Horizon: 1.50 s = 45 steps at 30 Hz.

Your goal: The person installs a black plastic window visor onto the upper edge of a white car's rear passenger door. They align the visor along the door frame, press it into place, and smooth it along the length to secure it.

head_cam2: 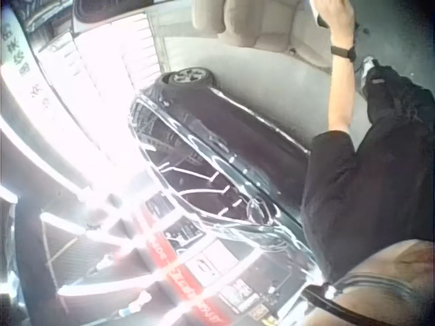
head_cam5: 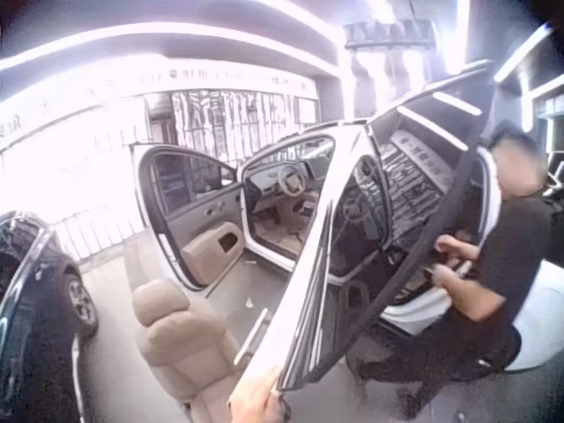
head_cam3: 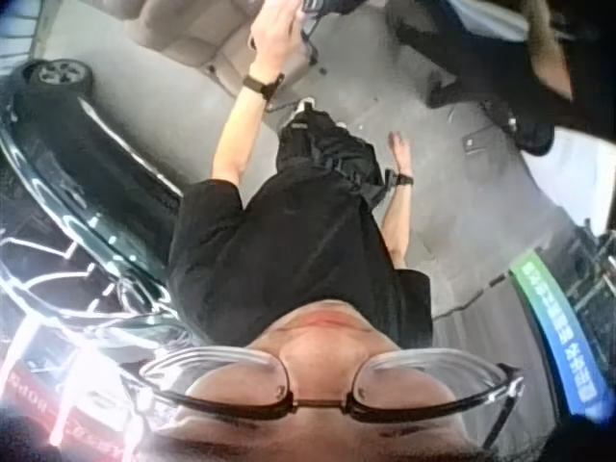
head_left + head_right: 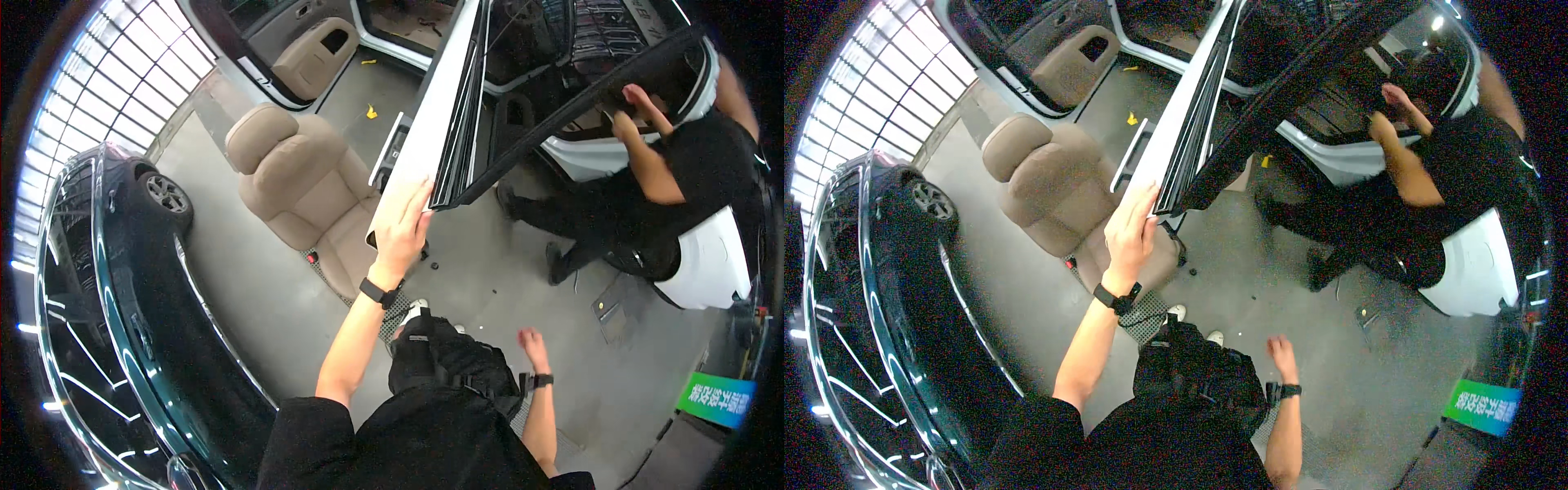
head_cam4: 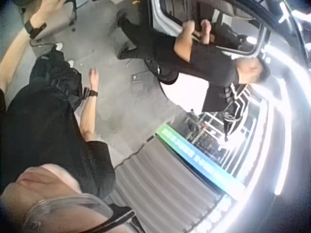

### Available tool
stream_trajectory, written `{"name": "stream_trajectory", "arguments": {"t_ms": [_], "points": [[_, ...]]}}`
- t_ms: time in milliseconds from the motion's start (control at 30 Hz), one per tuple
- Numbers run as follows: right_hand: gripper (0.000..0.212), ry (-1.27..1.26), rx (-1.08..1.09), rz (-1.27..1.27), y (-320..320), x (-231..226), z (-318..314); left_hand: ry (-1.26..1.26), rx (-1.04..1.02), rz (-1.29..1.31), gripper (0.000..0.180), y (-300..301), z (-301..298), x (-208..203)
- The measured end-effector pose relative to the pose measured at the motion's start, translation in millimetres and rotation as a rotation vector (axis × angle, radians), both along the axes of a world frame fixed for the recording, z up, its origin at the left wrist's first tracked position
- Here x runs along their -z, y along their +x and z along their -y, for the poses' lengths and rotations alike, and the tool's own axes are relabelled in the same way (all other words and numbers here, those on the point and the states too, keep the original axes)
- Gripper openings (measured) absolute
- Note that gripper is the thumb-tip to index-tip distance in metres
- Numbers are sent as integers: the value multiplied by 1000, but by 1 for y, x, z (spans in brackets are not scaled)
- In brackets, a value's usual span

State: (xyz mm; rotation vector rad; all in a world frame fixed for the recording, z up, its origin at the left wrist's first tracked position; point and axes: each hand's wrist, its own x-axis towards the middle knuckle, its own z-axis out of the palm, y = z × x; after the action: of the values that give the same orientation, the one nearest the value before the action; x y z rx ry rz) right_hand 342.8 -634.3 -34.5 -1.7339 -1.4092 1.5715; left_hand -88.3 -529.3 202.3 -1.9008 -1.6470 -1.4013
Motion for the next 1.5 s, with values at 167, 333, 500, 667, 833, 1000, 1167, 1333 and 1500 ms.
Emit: {"name": "stream_trajectory", "arguments": {"t_ms": [167, 333, 500, 667, 833, 1000, 1167, 1333, 1500], "points": [[29, 259, -236, -96, -150, -187, -84, 56, -31, 54, 30, 4, -2, 6], [30, 322, -240, -262, -253, -249, -107, 48, -25, 58, 31, 5, -3, 12], [35, 402, -152, -315, -297, -267, -102, -4, -4, 66, 30, 2, 0, 13], [35, 484, -50, -244, -306, -260, -96, -21, 49, 81, 31, 0, 1, 7], [37, 422, 58, -267, -309, -252, -88, -98, 137, 120, 30, -4, 4, 6], [35, 623, 15, -175, -309, -234, -90, -142, 157, 91, 38, -6, 9, 8], [49, 781, -60, -122, -301, -208, -88, -182, 203, 48, 40, -9, 14, 7], [65, 875, 15, -113, -303, -186, -82, -133, 157, 81, 37, -8, 13, 9], [65, 975, 159, -82, -313, -182, -76, -194, 198, 43, 38, -11, 24, 7]]}}
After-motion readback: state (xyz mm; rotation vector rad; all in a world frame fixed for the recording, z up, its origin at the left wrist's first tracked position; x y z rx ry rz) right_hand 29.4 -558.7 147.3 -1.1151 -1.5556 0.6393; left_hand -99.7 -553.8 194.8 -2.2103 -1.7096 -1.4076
